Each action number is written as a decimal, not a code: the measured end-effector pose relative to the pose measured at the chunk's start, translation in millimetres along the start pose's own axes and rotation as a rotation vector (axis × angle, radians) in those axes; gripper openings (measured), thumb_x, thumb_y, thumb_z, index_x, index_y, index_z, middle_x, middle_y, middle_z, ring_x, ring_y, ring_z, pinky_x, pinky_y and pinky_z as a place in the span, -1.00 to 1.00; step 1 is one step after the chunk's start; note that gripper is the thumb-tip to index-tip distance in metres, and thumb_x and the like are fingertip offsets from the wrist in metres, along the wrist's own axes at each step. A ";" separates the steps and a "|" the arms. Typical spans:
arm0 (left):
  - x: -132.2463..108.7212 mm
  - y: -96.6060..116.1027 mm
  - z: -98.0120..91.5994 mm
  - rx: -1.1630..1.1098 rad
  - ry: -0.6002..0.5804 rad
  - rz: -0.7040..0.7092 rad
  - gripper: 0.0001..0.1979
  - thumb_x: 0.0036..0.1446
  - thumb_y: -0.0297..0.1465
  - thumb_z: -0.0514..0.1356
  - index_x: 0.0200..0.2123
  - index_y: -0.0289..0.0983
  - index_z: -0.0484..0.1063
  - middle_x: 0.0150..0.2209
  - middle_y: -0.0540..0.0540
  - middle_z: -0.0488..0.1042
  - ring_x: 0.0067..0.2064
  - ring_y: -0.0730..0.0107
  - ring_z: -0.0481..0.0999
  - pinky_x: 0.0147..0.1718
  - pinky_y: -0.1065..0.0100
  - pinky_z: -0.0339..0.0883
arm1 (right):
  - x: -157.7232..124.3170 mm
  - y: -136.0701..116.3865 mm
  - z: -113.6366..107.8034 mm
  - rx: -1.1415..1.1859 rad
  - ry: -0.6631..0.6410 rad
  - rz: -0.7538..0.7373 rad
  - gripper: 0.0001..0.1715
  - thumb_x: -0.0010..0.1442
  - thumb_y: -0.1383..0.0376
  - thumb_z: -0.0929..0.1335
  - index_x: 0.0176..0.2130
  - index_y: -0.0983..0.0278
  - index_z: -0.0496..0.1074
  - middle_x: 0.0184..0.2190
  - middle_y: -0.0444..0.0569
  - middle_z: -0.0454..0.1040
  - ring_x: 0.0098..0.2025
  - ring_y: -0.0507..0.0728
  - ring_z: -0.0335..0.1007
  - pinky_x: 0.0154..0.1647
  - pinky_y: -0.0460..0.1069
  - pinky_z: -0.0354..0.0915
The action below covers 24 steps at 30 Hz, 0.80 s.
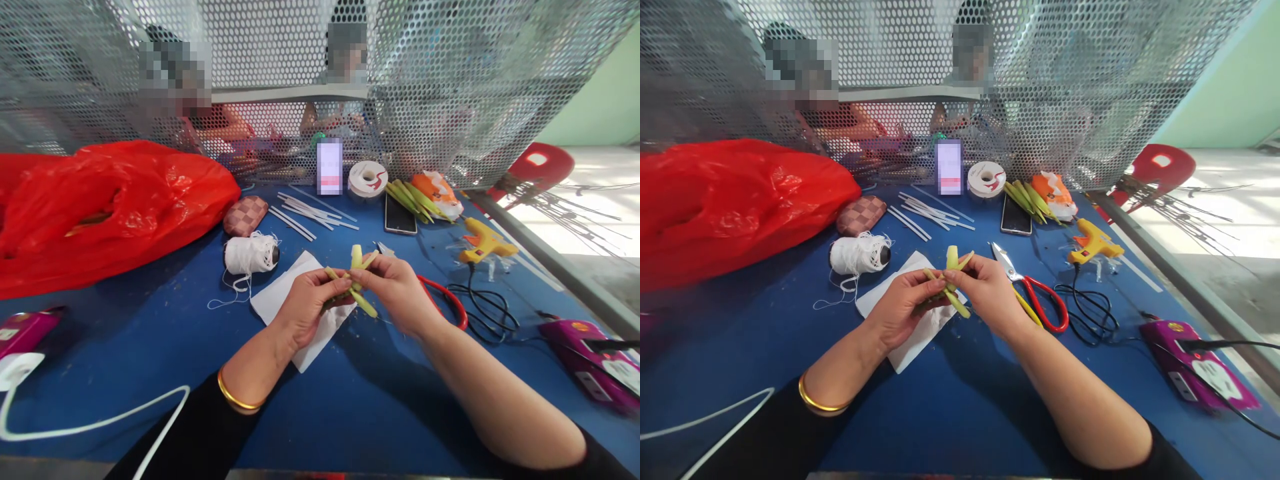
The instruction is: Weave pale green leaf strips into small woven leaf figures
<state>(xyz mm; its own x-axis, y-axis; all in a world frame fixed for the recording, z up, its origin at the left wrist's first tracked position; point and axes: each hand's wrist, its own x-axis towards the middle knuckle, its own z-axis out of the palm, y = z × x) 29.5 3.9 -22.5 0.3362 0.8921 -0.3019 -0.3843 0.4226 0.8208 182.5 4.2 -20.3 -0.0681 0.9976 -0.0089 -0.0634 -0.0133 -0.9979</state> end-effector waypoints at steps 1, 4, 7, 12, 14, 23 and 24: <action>-0.1 -0.1 0.4 -0.012 -0.009 0.008 -0.80 -0.10 -0.39 0.45 -0.38 -0.37 0.59 -0.40 -0.12 0.58 -0.35 0.38 0.57 -0.19 0.32 0.40 | -0.5 1.6 1.8 0.016 0.028 0.001 -0.77 0.01 0.18 0.48 -0.48 0.28 0.47 -0.55 -0.16 0.43 -0.48 0.01 0.30 -0.40 -0.04 0.25; -0.4 -0.2 1.2 -0.045 -0.050 0.002 -0.79 -0.02 -0.35 0.41 -0.33 -0.35 0.59 -0.36 -0.14 0.60 -0.31 0.34 0.59 -0.17 0.31 0.42 | -2.4 6.1 7.6 0.080 0.119 0.014 -0.72 -0.01 0.14 0.49 -0.47 0.29 0.46 -0.55 -0.15 0.42 -0.51 0.00 0.26 -0.44 -0.05 0.22; -0.6 0.5 0.9 -0.032 -0.081 -0.034 -0.78 0.01 -0.33 0.38 -0.28 -0.33 0.58 -0.37 -0.13 0.59 -0.36 0.35 0.59 -0.20 0.30 0.42 | -4.0 7.6 11.2 0.109 0.171 0.024 -0.69 -0.04 0.12 0.50 -0.45 0.29 0.45 -0.56 -0.17 0.40 -0.52 0.00 0.24 -0.47 -0.06 0.22; -1.3 0.7 1.6 0.036 -0.041 -0.011 -0.80 -0.07 -0.41 0.41 -0.33 -0.32 0.56 -0.38 -0.08 0.57 -0.36 0.38 0.55 -0.23 0.30 0.40 | -6.8 3.5 13.3 0.007 0.161 -0.011 -0.70 -0.01 0.11 0.48 -0.46 0.28 0.42 -0.53 -0.15 0.41 -0.47 0.03 0.31 -0.41 -0.04 0.26; -1.4 -0.6 2.5 0.053 -0.026 0.023 -0.80 -0.12 -0.46 0.41 -0.35 -0.32 0.54 -0.39 -0.05 0.54 -0.35 0.40 0.52 -0.23 0.30 0.39 | -7.3 2.4 13.5 -0.046 0.159 -0.010 -0.69 0.00 0.10 0.47 -0.46 0.27 0.40 -0.53 -0.15 0.41 -0.48 0.03 0.30 -0.42 -0.03 0.23; -0.1 -5.7 4.5 0.060 0.034 0.085 -0.81 -0.13 -0.49 0.40 -0.38 -0.31 0.50 -0.40 -0.02 0.50 -0.37 0.44 0.48 -0.27 0.34 0.34 | -5.8 5.9 10.9 -0.096 0.131 0.000 -0.72 0.02 0.11 0.44 -0.47 0.28 0.43 -0.52 -0.13 0.42 -0.45 0.04 0.29 -0.39 -0.02 0.23; -0.1 -4.8 3.5 0.055 0.011 0.064 -0.81 -0.10 -0.46 0.40 -0.37 -0.31 0.50 -0.39 -0.03 0.51 -0.36 0.42 0.50 -0.26 0.32 0.35 | -5.9 5.9 11.0 -0.077 0.134 0.002 -0.72 0.02 0.12 0.44 -0.47 0.28 0.43 -0.52 -0.13 0.42 -0.45 0.04 0.29 -0.38 -0.02 0.23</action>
<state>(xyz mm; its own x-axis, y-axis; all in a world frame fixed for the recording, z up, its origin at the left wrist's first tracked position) 34.3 1.3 -24.7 0.3031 0.9187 -0.2532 -0.3569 0.3558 0.8637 171.6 -2.6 -25.5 0.0661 0.9977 -0.0141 0.0133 -0.0150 -0.9998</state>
